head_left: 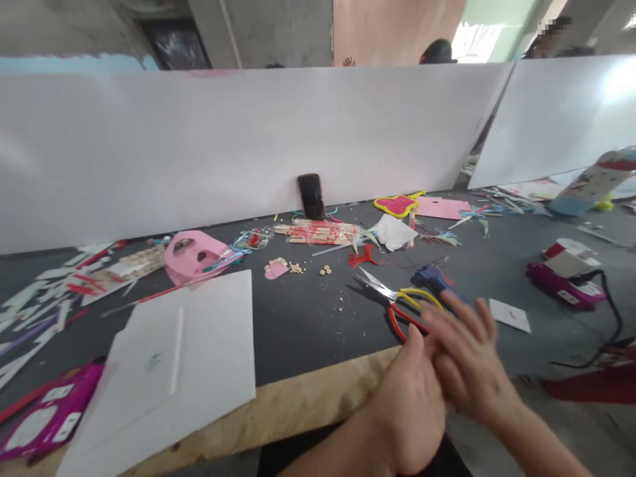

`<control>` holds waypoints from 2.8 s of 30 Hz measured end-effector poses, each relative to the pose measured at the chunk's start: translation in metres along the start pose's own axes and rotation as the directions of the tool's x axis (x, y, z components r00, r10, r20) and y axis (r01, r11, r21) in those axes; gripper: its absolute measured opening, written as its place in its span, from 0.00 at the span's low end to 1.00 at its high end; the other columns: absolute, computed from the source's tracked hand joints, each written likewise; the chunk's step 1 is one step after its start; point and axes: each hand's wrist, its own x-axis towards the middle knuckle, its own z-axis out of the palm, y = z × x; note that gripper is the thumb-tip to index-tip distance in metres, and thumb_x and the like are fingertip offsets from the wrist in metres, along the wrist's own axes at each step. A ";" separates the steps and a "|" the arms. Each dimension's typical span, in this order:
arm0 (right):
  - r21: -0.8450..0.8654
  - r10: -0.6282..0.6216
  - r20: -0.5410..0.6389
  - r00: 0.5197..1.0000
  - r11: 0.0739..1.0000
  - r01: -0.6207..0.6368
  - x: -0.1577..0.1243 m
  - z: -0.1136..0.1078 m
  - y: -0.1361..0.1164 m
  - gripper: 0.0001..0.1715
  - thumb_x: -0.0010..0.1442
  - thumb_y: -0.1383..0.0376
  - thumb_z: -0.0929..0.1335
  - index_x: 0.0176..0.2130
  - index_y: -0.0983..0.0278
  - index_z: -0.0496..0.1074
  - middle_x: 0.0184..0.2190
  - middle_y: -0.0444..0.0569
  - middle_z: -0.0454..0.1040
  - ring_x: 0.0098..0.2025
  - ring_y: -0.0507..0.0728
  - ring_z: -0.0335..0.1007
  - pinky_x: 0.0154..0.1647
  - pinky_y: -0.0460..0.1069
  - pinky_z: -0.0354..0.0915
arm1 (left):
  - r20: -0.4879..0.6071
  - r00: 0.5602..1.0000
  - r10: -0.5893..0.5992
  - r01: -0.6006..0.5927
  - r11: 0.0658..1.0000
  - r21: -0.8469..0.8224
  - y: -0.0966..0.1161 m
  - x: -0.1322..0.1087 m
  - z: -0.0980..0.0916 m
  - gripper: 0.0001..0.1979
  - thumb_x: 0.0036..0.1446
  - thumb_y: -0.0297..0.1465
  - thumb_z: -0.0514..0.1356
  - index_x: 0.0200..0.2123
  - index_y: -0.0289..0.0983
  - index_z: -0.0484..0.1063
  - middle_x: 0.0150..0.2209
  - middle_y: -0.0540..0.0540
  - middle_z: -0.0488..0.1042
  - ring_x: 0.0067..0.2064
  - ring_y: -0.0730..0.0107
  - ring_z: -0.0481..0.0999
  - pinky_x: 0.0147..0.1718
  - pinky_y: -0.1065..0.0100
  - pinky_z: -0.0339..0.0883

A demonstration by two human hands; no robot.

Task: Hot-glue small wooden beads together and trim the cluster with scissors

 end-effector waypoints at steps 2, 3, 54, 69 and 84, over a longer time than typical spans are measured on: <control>-0.139 0.224 -0.091 0.970 0.962 -0.235 0.004 0.006 0.031 0.21 0.64 0.64 0.58 0.55 0.61 0.64 0.57 0.58 0.63 0.64 0.71 0.48 0.61 0.69 0.48 | 0.023 0.999 0.031 -0.033 0.994 0.109 0.011 -0.018 -0.004 0.34 0.50 0.52 0.60 0.58 0.44 0.64 0.66 0.44 0.55 0.66 0.54 0.53 0.61 0.54 0.46; -0.172 0.264 -0.122 0.957 0.944 -0.283 0.006 0.008 0.043 0.21 0.64 0.62 0.59 0.54 0.63 0.65 0.56 0.59 0.64 0.63 0.70 0.51 0.60 0.67 0.51 | 0.008 0.998 0.062 -0.063 0.983 0.172 0.018 -0.026 -0.009 0.35 0.49 0.49 0.63 0.59 0.43 0.63 0.65 0.41 0.56 0.64 0.51 0.57 0.60 0.53 0.48; 0.506 0.040 0.295 0.955 0.841 -0.192 0.021 0.027 -0.053 0.33 0.54 0.69 0.65 0.58 0.59 0.59 0.43 0.54 0.70 0.36 0.56 0.75 0.34 0.48 0.73 | -0.032 0.551 0.834 0.163 -0.070 0.984 0.060 -0.074 -0.062 0.10 0.61 0.33 0.55 0.32 0.37 0.74 0.30 0.46 0.76 0.32 0.68 0.75 0.33 0.70 0.69; 0.389 -0.095 0.205 0.974 0.921 0.008 0.021 0.031 -0.046 0.32 0.56 0.66 0.65 0.59 0.64 0.60 0.42 0.56 0.73 0.42 0.61 0.72 0.37 0.51 0.72 | -0.047 0.686 0.726 0.059 0.010 0.998 0.065 -0.079 -0.062 0.10 0.61 0.31 0.54 0.30 0.37 0.72 0.30 0.47 0.72 0.33 0.68 0.71 0.33 0.70 0.64; 0.466 -0.100 0.250 0.963 0.884 -0.029 0.021 0.025 -0.045 0.34 0.55 0.60 0.68 0.59 0.63 0.59 0.43 0.56 0.73 0.43 0.62 0.73 0.37 0.51 0.72 | -0.204 0.747 0.632 0.094 0.203 0.975 0.069 -0.081 -0.055 0.12 0.60 0.33 0.54 0.29 0.36 0.74 0.28 0.46 0.73 0.30 0.68 0.71 0.28 0.71 0.63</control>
